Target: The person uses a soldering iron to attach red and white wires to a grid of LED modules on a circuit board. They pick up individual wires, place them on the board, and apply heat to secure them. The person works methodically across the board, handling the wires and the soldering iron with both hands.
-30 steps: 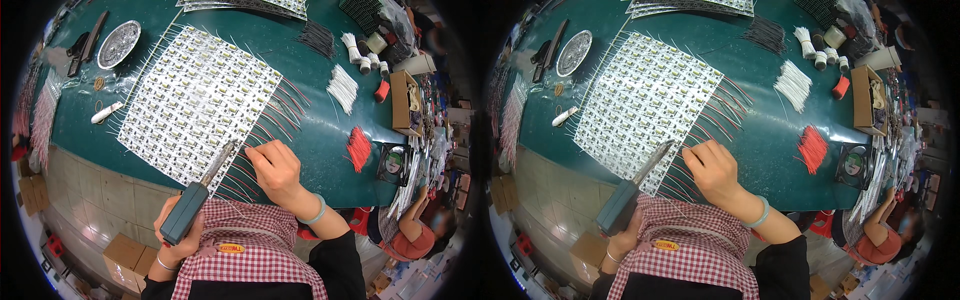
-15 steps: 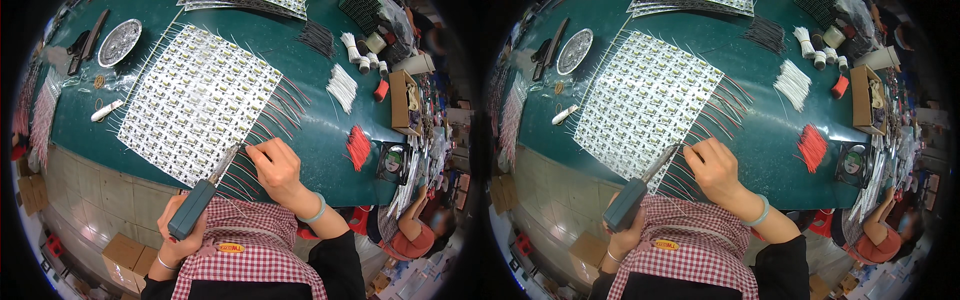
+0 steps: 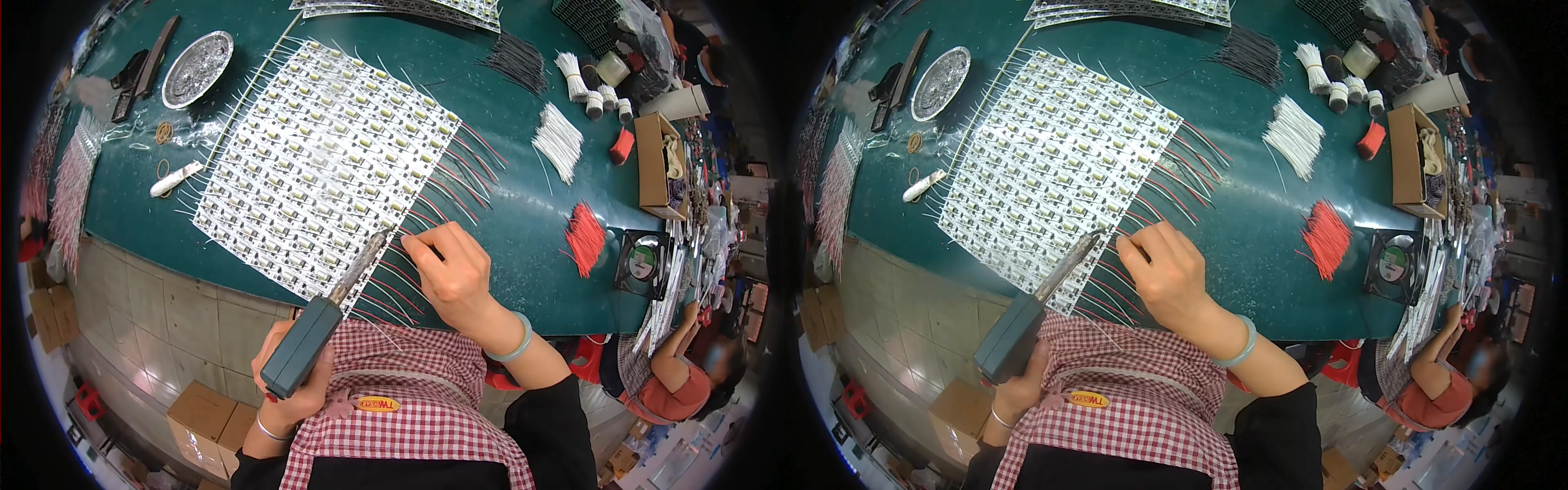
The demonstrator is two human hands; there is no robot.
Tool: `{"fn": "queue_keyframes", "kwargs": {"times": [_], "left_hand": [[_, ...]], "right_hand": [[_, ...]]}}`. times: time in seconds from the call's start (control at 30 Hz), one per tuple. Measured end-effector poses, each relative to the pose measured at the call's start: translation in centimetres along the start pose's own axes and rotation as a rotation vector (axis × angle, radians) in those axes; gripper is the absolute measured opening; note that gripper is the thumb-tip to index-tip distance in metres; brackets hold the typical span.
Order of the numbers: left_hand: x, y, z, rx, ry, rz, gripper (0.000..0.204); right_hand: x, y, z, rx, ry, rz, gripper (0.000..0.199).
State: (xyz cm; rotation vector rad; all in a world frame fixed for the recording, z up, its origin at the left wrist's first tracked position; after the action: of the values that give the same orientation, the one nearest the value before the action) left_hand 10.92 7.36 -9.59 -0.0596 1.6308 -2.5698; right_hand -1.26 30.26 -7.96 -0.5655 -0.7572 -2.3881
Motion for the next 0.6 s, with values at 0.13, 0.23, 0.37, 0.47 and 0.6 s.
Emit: {"fn": "queue_keyframes", "kwargs": {"times": [0.13,0.23,0.37,0.47,0.6], "left_hand": [[0.1,-0.2,-0.1,-0.035,-0.017,0.03,0.027],[0.3,-0.6,-0.2,-0.023,-0.009,0.024,0.028],[0.7,-0.9,-0.2,-0.001,0.013,-0.014,0.028],[1.4,-1.6,-0.6,-0.015,-0.004,-0.045,0.026],[1.7,-1.9,-1.0,-0.044,-0.035,-0.036,0.024]], "right_hand": [[-0.1,0.0,-0.1,-0.007,-0.006,0.001,0.024],[-0.2,-0.1,-0.1,-0.009,-0.013,0.001,0.024],[0.0,0.1,0.0,-0.011,-0.019,0.006,0.024],[-0.1,0.0,0.0,-0.014,-0.016,-0.003,0.024],[-0.1,0.0,0.0,-0.016,-0.015,-0.003,0.024]]}}
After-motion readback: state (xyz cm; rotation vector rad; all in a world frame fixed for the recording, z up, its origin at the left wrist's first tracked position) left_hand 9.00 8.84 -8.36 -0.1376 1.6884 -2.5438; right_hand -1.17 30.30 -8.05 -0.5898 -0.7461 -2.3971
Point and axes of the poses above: each hand's wrist, its own x-axis towards the middle knuckle, its own z-axis out of the back of the hand, y = z × x, the point moved 7 cm from there along x, towards the middle knuckle, and after that the axes turned 3 degrees about -y, right-handed, at the moved point
